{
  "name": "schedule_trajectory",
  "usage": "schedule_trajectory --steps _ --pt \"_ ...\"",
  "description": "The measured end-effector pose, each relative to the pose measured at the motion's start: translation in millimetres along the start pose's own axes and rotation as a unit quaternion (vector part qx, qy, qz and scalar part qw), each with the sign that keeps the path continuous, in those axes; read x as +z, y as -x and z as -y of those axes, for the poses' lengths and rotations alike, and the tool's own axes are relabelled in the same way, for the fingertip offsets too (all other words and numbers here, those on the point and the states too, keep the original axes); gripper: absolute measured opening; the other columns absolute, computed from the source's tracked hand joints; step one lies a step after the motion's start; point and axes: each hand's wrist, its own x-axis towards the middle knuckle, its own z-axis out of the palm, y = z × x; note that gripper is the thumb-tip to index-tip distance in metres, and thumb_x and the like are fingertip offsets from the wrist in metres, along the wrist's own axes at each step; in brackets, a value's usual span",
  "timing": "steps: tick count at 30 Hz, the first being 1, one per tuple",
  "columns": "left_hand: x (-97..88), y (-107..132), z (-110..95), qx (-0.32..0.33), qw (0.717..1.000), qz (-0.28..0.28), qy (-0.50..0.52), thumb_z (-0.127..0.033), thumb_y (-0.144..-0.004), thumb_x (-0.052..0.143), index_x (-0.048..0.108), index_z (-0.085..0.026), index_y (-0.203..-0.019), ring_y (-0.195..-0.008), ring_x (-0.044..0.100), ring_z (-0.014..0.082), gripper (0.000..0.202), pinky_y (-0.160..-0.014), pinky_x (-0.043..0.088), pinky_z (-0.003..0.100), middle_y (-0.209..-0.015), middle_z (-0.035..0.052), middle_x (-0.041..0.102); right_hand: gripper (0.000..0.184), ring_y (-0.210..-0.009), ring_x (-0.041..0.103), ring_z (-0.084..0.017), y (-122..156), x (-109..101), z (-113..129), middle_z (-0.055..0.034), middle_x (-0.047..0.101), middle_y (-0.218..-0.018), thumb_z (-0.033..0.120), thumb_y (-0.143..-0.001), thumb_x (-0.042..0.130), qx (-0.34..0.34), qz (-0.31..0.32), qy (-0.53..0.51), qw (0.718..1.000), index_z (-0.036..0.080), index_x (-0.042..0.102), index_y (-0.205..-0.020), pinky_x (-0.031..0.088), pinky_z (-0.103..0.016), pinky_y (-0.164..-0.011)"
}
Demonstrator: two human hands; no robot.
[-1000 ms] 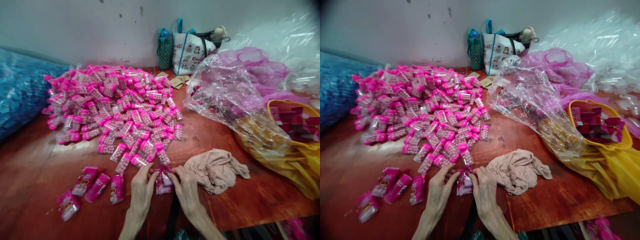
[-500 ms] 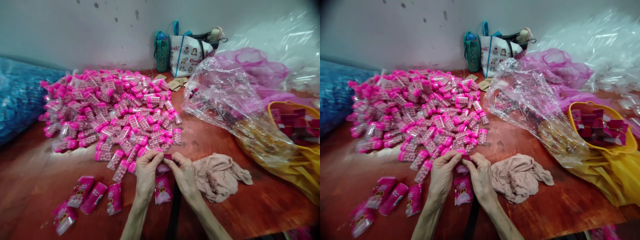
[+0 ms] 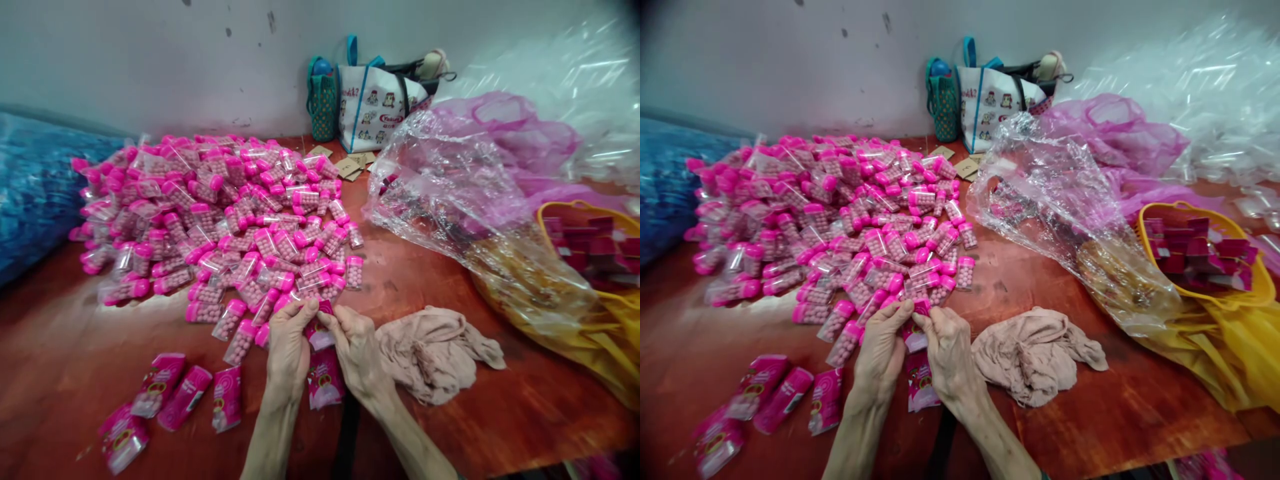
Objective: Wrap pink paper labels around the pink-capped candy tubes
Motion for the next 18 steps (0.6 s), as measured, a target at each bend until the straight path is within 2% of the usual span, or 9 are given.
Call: schedule_trajectory --steps 4,7,10,14,18 --pt "-1.1 1.2 -1.5 -0.014 1.000 -0.008 0.012 -0.019 -0.048 0.079 0.065 -0.012 -0.057 -0.047 0.054 0.0082 0.018 -0.050 0.044 0.021 -0.051 -0.0013 0.062 0.033 -0.052 0.037 -0.010 -0.6 -1.3 0.8 0.0046 0.039 -0.056 0.034 -0.087 0.045 0.003 0.046 -0.029 0.999 0.018 0.047 -0.058 0.028 -0.022 -0.049" --pt "-1.8 0.4 -2.7 -0.008 1.000 -0.015 0.016 -0.019 -0.051 0.078 0.061 -0.013 -0.056 -0.043 0.051 0.0063 0.019 -0.044 0.040 0.018 -0.049 -0.0034 0.060 0.022 -0.052 0.041 -0.009 -1.8 3.5 0.6 0.0053 0.046 -0.056 0.033 -0.078 0.058 0.039 0.064 -0.095 0.993 0.016 0.057 -0.064 0.033 -0.020 -0.049" --pt "-2.3 -0.8 -3.2 0.002 1.000 -0.012 0.017 -0.020 -0.050 0.079 0.057 -0.013 -0.053 -0.042 0.048 0.0053 0.023 -0.042 0.037 0.016 -0.047 -0.0049 0.057 0.016 -0.052 0.044 -0.010 -2.0 10.6 0.2 0.0050 0.051 -0.054 0.029 -0.071 0.065 0.082 0.049 -0.150 0.984 0.014 0.063 -0.064 0.036 -0.020 -0.051" --pt "-4.6 -0.3 -6.2 0.003 1.000 0.015 0.006 -0.020 -0.048 0.079 0.061 -0.013 -0.060 -0.045 0.051 0.0068 0.023 -0.044 0.040 0.018 -0.052 -0.0031 0.059 0.011 -0.057 0.049 -0.011 -3.5 11.8 -1.1 0.0036 0.056 -0.060 0.026 -0.070 0.066 0.088 0.024 -0.160 0.983 0.015 0.064 -0.069 0.040 -0.021 -0.055" --pt "-8.4 1.5 -9.8 0.010 0.999 0.035 -0.008 -0.019 -0.049 0.079 0.063 -0.012 -0.059 -0.051 0.054 0.0090 0.020 -0.051 0.044 0.020 -0.055 -0.0010 0.061 0.017 -0.056 0.051 -0.011 -6.6 6.0 -3.9 0.0041 0.057 -0.061 0.028 -0.065 0.070 0.102 0.012 -0.177 0.979 0.016 0.059 -0.069 0.040 -0.021 -0.053"
